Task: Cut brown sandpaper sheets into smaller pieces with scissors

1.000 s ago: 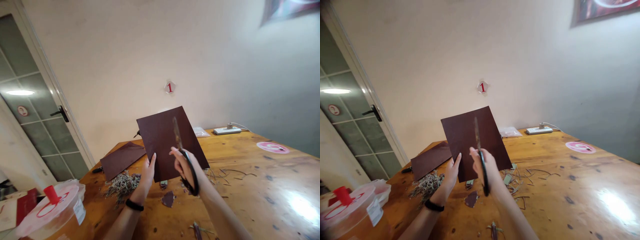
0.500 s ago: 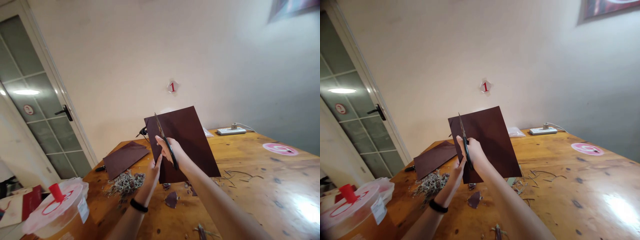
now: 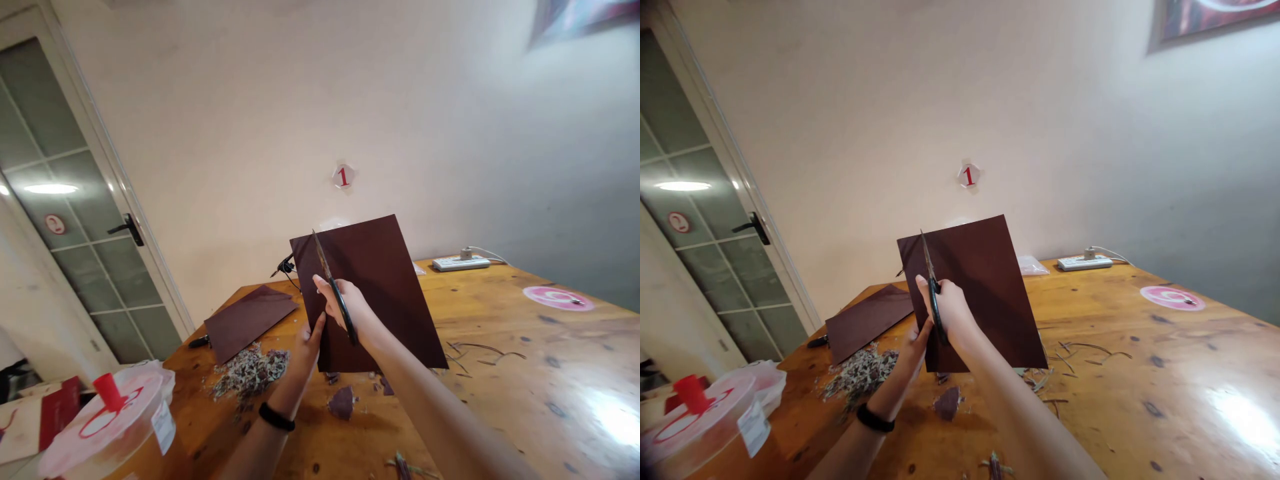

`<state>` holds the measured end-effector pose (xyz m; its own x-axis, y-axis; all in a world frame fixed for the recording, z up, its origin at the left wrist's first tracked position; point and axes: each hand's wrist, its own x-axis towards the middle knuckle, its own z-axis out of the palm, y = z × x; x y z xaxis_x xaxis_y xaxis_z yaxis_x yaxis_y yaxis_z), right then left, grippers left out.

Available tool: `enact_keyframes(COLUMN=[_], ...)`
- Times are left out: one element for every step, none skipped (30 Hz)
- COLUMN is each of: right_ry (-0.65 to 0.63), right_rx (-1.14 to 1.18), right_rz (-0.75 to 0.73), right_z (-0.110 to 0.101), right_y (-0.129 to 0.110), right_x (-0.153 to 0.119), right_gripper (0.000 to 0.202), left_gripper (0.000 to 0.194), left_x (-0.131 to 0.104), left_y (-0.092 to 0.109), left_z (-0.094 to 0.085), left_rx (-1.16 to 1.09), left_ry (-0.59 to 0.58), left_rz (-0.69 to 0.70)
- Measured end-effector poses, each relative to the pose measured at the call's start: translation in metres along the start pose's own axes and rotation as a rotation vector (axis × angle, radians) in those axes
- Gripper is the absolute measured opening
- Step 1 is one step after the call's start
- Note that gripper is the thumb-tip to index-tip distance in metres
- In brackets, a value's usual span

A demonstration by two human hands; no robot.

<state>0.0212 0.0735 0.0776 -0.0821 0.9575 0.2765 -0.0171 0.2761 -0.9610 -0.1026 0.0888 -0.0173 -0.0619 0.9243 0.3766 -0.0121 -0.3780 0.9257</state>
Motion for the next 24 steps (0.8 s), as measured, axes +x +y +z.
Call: enact_keyframes(right_ry=[0.014,0.028,0.038,0.044,0.045,0.045,0.043,0.041,0.04,0.039,0.038,0.038,0.036,0.034,0.032,0.031,0.028,0.027,0.028,0.032,0.038,0.048,0.059,0.069], right_rx=[-0.021,-0.042,-0.056,-0.062,-0.064,-0.064,-0.064,-0.066,-0.069,-0.073,-0.077,-0.08,-0.082,-0.083,-0.085,-0.087,-0.09,-0.09,-0.087,-0.084,-0.08,-0.077,-0.078,-0.084], right_rz=[0.001,0.003,0.004,0.005,0.005,0.005,0.008,0.012,0.016,0.021,0.025,0.029,0.034,0.042,0.05,0.057,0.062,0.063,0.06,0.052,0.043,0.033,0.025,0.019], right_z=[0.0,-0.001,-0.001,-0.002,-0.002,-0.002,-0.002,-0.002,-0.002,-0.002,-0.002,-0.002,-0.001,-0.002,-0.002,-0.002,-0.002,-0.002,-0.002,-0.003,-0.003,-0.004,-0.006,-0.007], right_y=[-0.001,-0.002,-0.002,-0.002,-0.001,-0.001,0.0,0.002,0.003,0.004,0.005,0.007,0.008,0.009,0.01,0.011,0.012,0.013,0.013,0.013,0.011,0.009,0.006,0.002], right_x=[-0.002,-0.003,-0.005,-0.006,-0.007,-0.008,-0.009,-0.009,-0.01,-0.011,-0.012,-0.013,-0.015,-0.016,-0.018,-0.02,-0.021,-0.022,-0.022,-0.021,-0.019,-0.017,-0.015,-0.012], right_gripper=[0.049,0.048,0.047,0.047,0.047,0.047,0.047,0.047,0.047,0.047,0.047,0.047,0.046,0.046,0.046,0.046,0.046,0.046,0.046,0.046,0.047,0.047,0.048,0.048], left_gripper=[0.061,0.062,0.063,0.064,0.064,0.065,0.065,0.065,0.065,0.065,0.065,0.065,0.065,0.065,0.064,0.064,0.063,0.062,0.061,0.061,0.062,0.063,0.063,0.063], left_x=[0.0,0.0,-0.001,-0.001,-0.001,-0.001,-0.001,-0.001,-0.001,-0.002,-0.002,-0.002,-0.003,-0.003,-0.003,-0.003,-0.003,-0.003,-0.003,-0.003,-0.002,-0.002,-0.002,-0.002], left_y=[0.001,0.002,0.003,0.004,0.005,0.005,0.006,0.006,0.007,0.008,0.009,0.01,0.012,0.013,0.014,0.015,0.016,0.017,0.017,0.016,0.015,0.014,0.013,0.012], left_z=[0.0,0.001,0.001,0.001,0.002,0.002,0.002,0.002,0.002,0.003,0.003,0.003,0.003,0.003,0.004,0.004,0.004,0.004,0.005,0.005,0.005,0.005,0.006,0.006], left_rx=[-0.005,-0.012,-0.02,-0.03,-0.038,-0.045,-0.047,-0.045,-0.041,-0.035,-0.03,-0.027,-0.029,-0.033,-0.038,-0.043,-0.048,-0.051,-0.05,-0.047,-0.046,-0.052,-0.064,-0.083], left_ry=[-0.003,-0.011,-0.018,-0.022,-0.021,-0.018,-0.014,-0.007,0.001,0.006,0.01,0.011,0.01,0.01,0.012,0.017,0.02,0.026,0.031,0.041,0.049,0.055,0.056,0.048], left_rz=[-0.013,-0.029,-0.04,-0.044,-0.042,-0.038,-0.029,-0.019,-0.009,-0.002,0.003,0.005,0.001,-0.007,-0.015,-0.024,-0.034,-0.042,-0.044,-0.046,-0.048,-0.05,-0.053,-0.06])
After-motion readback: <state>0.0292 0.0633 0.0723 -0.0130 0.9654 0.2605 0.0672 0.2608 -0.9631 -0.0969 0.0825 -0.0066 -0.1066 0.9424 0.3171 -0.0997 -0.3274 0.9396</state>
